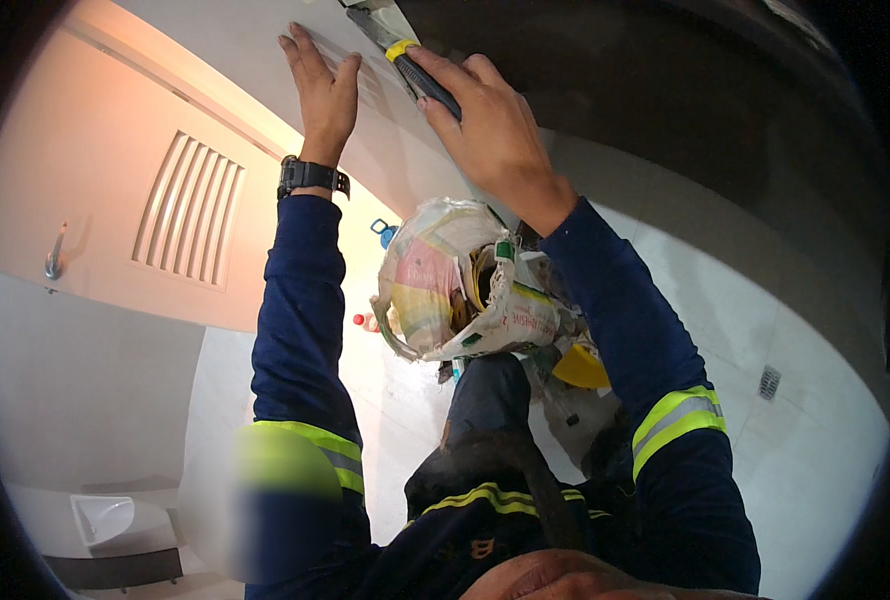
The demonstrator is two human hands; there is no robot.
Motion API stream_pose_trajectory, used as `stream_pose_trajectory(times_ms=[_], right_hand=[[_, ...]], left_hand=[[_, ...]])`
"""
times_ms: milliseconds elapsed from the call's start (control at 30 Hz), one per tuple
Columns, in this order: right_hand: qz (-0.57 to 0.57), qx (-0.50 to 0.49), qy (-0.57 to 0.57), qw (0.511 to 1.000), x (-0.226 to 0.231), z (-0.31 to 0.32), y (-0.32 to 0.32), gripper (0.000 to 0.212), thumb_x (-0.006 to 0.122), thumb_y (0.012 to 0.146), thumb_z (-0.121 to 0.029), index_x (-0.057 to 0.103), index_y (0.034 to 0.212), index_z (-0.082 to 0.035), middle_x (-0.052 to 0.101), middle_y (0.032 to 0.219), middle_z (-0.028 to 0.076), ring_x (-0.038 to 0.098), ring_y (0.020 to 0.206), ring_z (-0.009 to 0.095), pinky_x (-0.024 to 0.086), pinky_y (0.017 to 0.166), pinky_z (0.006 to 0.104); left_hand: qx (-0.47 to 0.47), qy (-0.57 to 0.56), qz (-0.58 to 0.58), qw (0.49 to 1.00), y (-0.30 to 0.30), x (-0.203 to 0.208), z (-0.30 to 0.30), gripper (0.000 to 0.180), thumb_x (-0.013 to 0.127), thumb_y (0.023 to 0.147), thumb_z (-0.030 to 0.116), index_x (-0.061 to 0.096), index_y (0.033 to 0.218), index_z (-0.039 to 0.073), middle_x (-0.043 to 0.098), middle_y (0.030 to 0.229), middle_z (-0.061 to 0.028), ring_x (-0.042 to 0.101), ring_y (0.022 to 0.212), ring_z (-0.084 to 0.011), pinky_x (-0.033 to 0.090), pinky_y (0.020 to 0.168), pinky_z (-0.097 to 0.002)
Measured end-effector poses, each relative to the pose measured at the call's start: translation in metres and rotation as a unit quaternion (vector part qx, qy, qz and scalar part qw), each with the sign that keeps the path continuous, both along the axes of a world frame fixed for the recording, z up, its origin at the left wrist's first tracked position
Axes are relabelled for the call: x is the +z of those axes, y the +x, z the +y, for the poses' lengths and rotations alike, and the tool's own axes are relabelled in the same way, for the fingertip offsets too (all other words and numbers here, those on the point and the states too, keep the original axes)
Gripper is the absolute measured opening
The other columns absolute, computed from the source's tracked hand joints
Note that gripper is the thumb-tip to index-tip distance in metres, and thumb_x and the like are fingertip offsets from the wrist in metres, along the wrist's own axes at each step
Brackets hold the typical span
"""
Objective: The person sits on the floor and uses a utility knife to scrape a white strip from the wall and countertop edge. They then wipe the surfaces with a cloth and a liquid from a bottle, and finally remove a long strip of tape from the countertop edge.
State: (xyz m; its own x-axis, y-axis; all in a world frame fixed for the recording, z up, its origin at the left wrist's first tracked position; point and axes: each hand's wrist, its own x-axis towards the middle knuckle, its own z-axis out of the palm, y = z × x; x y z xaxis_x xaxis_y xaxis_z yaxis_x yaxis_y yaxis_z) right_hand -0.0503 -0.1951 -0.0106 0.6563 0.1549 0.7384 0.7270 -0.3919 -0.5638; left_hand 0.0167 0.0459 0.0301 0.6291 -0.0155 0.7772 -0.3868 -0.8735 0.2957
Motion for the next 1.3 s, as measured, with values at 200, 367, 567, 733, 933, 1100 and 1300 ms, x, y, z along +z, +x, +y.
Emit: stream_pose_trajectory(times_ms=[200, 367, 567, 733, 933, 1100, 1300], right_hand=[[0.003, 0.055, -0.047, 0.997, -0.005, -0.028, -0.017, 0.047, 0.067, 0.094, -0.021, 0.061, 0.14, -0.018, 0.061, 0.103, 0.017, 0.065, 0.089, 0.036, 0.054, 0.082, 0.0418], [-0.072, -0.009, -0.013, 0.997, 0.007, -0.031, 0.002, 0.044, 0.066, 0.095, -0.024, 0.063, 0.138, -0.016, 0.063, 0.1, 0.016, 0.067, 0.085, 0.034, 0.055, 0.076, 0.0434], [-0.046, -0.023, -0.083, 0.995, 0.031, -0.027, 0.001, 0.045, 0.066, 0.094, -0.024, 0.063, 0.138, -0.017, 0.064, 0.097, 0.017, 0.067, 0.087, 0.037, 0.054, 0.079, 0.0471], [0.01, -0.031, -0.19, 0.981, 0.009, -0.039, -0.016, 0.043, 0.064, 0.096, -0.021, 0.062, 0.139, -0.014, 0.063, 0.094, 0.017, 0.064, 0.087, 0.035, 0.051, 0.08, 0.0433], [0.147, -0.001, -0.269, 0.952, 0.022, -0.069, -0.06, 0.045, 0.064, 0.095, -0.02, 0.061, 0.139, -0.011, 0.067, 0.108, 0.02, 0.066, 0.102, 0.038, 0.051, 0.09, 0.043], [0.13, 0.016, -0.227, 0.965, -0.014, -0.12, -0.1, 0.046, 0.065, 0.095, -0.023, 0.061, 0.14, -0.013, 0.067, 0.105, 0.019, 0.066, 0.096, 0.038, 0.051, 0.085, 0.0444], [0.273, -0.034, -0.268, 0.923, -0.039, -0.156, -0.129, 0.045, 0.066, 0.095, -0.016, 0.061, 0.139, -0.01, 0.068, 0.116, 0.019, 0.066, 0.105, 0.033, 0.05, 0.092, 0.039]], left_hand=[[0.004, -0.013, -0.032, 0.999, 0.001, -0.004, 0.001, 0.091, 0.063, 0.093, 0.034, 0.012, 0.163, 0.004, 0.009, 0.165, -0.0338, 0.013, 0.154, -0.0456, 0.02, 0.124, -0.046], [0.013, -0.002, -0.052, 0.999, 0.004, -0.005, 0.002, 0.086, 0.06, 0.095, 0.036, 0.018, 0.162, 0.002, 0.016, 0.165, -0.0317, 0.017, 0.155, -0.0415, 0.025, 0.123, -0.0447], [-0.008, -0.02, -0.045, 0.999, -0.005, -0.001, -0.005, 0.095, 0.063, 0.089, 0.015, 0.005, 0.164, 0.004, 0.001, 0.167, -0.0309, 0.006, 0.156, -0.0443, 0.014, 0.127, -0.0465], [-0.001, -0.037, -0.041, 0.998, -0.004, -0.003, -0.006, 0.096, 0.062, 0.087, 0.014, 0.006, 0.165, 0.009, 0.004, 0.167, -0.0316, 0.009, 0.156, -0.0446, 0.017, 0.126, -0.047], [0.018, -0.037, -0.054, 0.998, -0.002, -0.006, 0.002, 0.095, 0.065, 0.086, 0.02, 0.01, 0.162, 0.008, 0.009, 0.163, -0.0325, 0.014, 0.152, -0.0452, 0.02, 0.124, -0.0481], [-0.026, -0.187, -0.092, 0.978, -0.024, -0.036, -0.006, 0.067, 0.066, 0.092, 0.031, 0.046, 0.147, -0.001, 0.045, 0.149, -0.0335, 0.046, 0.138, -0.0431, 0.038, 0.114, -0.0489], [-0.285, -0.78, 0.138, 0.54, -0.056, -0.118, -0.109, 0.032, 0.06, 0.1, 0.025, 0.062, 0.118, -0.001, 0.062, 0.123, -0.0185, 0.062, 0.111, -0.0309, 0.054, 0.096, -0.0439]])
